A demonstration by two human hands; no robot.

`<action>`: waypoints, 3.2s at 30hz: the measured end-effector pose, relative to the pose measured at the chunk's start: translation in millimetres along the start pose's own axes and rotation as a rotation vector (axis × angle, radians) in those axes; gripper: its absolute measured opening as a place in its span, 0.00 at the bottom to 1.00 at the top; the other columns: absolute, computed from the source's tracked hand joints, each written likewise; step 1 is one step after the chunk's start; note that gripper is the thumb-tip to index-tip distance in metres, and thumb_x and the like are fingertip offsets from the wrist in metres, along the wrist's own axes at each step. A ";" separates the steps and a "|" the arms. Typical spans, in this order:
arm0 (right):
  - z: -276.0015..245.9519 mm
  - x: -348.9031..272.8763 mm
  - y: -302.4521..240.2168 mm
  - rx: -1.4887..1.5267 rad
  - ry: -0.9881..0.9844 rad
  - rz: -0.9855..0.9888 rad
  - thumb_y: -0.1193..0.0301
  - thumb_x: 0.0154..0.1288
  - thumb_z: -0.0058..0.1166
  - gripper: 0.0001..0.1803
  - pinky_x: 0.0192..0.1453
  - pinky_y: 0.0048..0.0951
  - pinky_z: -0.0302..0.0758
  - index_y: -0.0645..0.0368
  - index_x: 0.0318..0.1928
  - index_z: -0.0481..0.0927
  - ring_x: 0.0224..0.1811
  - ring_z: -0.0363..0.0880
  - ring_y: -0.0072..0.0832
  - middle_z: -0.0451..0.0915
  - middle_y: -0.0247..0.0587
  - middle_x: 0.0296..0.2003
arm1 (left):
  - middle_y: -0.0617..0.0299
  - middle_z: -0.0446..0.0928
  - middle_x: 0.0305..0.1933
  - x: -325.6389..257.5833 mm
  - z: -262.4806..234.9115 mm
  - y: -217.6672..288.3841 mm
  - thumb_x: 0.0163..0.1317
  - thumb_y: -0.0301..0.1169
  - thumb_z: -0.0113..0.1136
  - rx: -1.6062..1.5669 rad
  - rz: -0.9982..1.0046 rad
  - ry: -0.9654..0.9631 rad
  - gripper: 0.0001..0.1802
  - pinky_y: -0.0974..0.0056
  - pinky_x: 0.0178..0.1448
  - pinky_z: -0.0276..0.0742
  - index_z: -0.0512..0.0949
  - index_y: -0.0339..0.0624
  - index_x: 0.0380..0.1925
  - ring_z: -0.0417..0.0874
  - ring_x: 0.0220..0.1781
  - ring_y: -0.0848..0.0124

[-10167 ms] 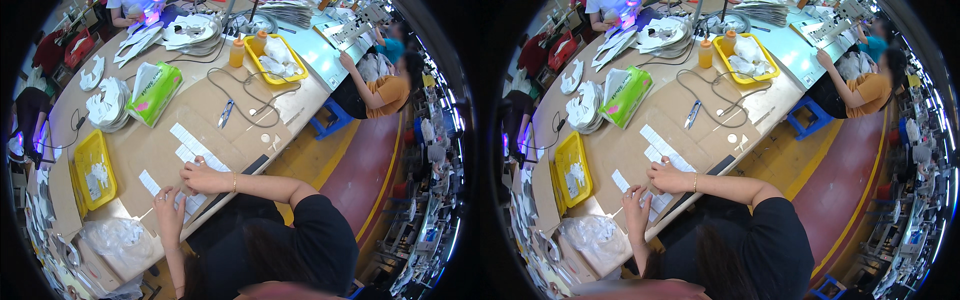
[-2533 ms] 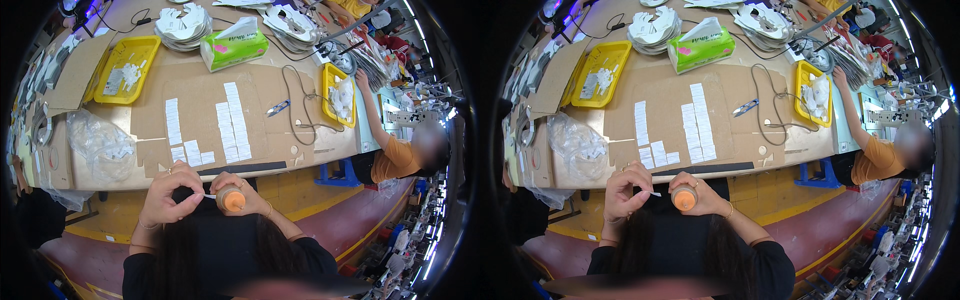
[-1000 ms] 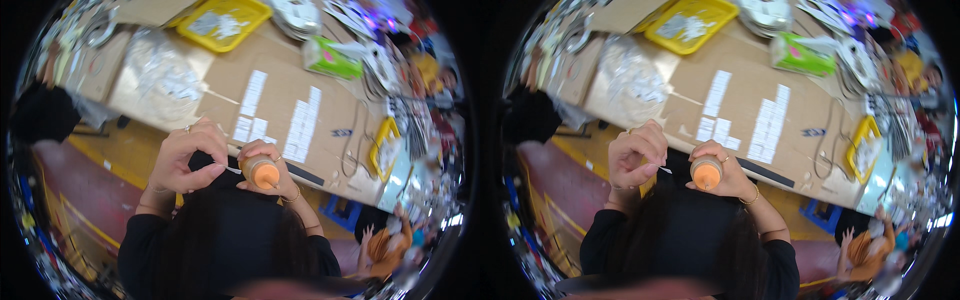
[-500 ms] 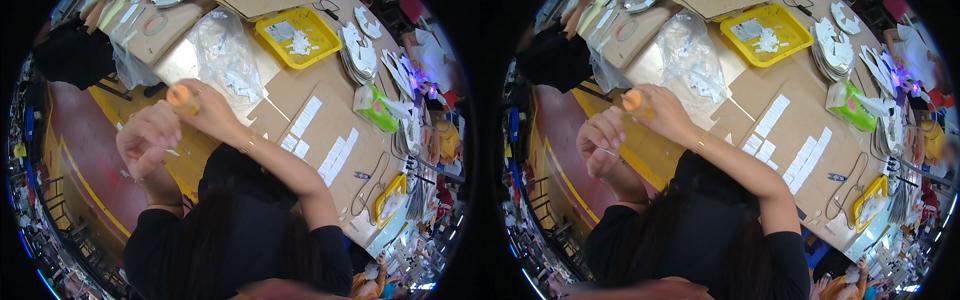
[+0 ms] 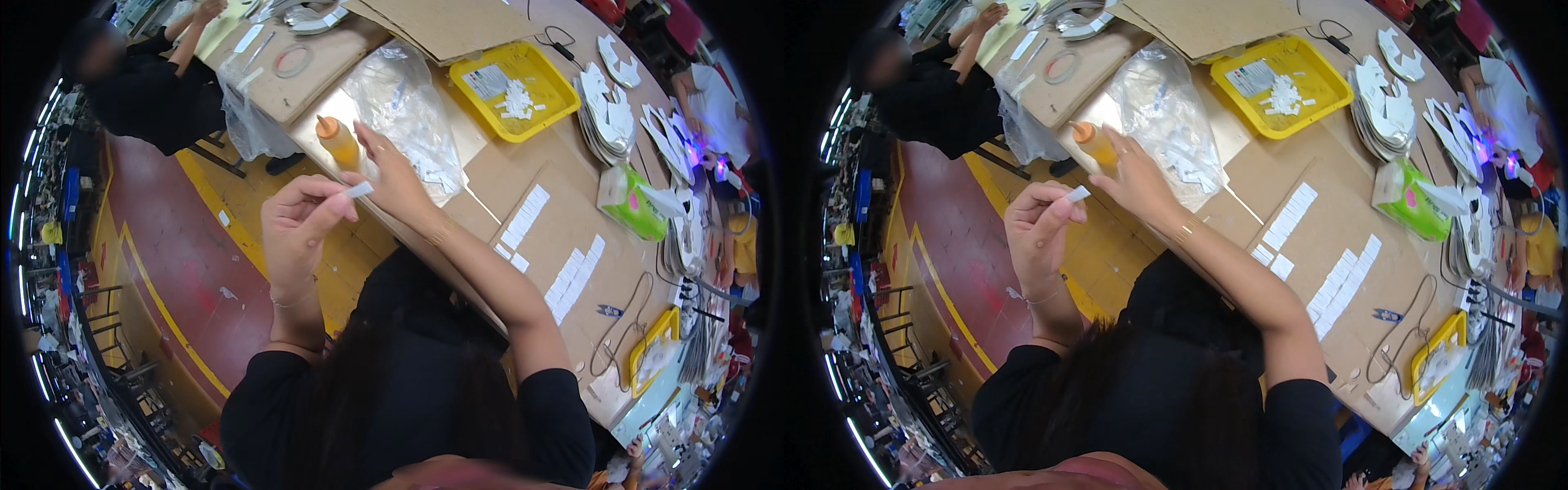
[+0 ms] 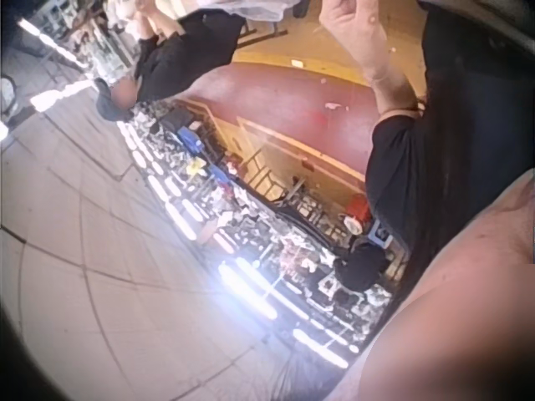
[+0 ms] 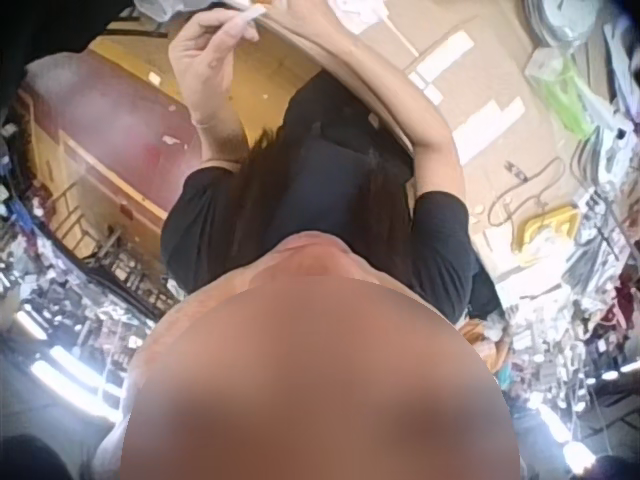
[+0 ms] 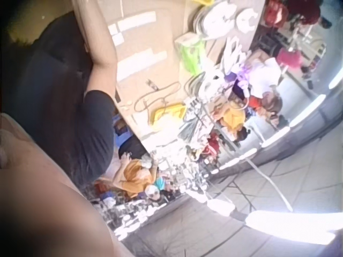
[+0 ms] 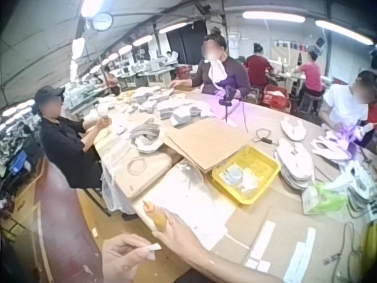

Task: The person sits at a factory table and repeatedly picks small white mask components, folds them, and places them in a yellow tray. They briefly apply glue from a small bottle to a component before continuing the folding and placement cycle.

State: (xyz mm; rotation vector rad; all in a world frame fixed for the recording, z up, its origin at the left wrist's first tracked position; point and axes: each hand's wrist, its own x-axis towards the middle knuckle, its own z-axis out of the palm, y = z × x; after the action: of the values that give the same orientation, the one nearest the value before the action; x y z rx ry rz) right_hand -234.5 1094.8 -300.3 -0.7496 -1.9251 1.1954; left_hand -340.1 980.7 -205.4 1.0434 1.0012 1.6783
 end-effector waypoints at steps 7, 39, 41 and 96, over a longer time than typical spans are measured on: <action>-134.0 -159.8 -55.0 0.418 0.272 0.320 0.71 0.71 0.54 0.11 0.52 0.29 0.76 0.67 0.45 0.78 0.43 0.80 0.27 0.81 0.44 0.40 | 0.60 0.81 0.34 -4.8 75.8 -33.2 0.61 0.20 0.62 0.049 -0.280 -0.384 0.04 0.71 0.45 0.73 0.80 0.32 0.36 0.79 0.38 0.76; -159.0 -225.0 -2.5 -0.806 0.198 0.524 0.69 0.45 0.71 0.18 0.60 0.48 0.59 0.53 0.39 0.82 0.53 0.70 0.41 0.74 0.40 0.46 | 0.60 0.76 0.34 224.7 95.1 -34.1 0.58 0.39 0.68 0.946 0.364 -0.299 0.41 0.65 0.42 0.75 0.61 0.49 0.71 0.73 0.31 0.71; -157.6 -217.7 -0.6 -0.857 0.156 0.536 0.68 0.44 0.72 0.18 0.59 0.47 0.58 0.54 0.37 0.81 0.54 0.69 0.40 0.73 0.39 0.47 | 0.57 0.78 0.35 282.9 68.2 7.9 0.57 0.43 0.68 1.211 0.373 -0.163 0.43 0.64 0.42 0.76 0.60 0.49 0.71 0.78 0.34 0.69; -185.4 -220.7 -4.7 -0.385 0.408 0.383 0.70 0.63 0.58 0.08 0.45 0.34 0.75 0.61 0.34 0.75 0.38 0.79 0.40 0.79 0.44 0.38 | 0.63 0.75 0.32 248.3 41.1 103.5 0.62 0.30 0.61 1.396 0.147 -0.357 0.35 0.67 0.33 0.74 0.62 0.47 0.70 0.75 0.29 0.74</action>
State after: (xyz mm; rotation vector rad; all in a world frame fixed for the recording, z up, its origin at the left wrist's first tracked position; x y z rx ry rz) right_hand 41.1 1010.1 -303.3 -1.4963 -1.7218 0.7959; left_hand -390.2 1194.3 -44.5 2.2016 1.8904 0.6283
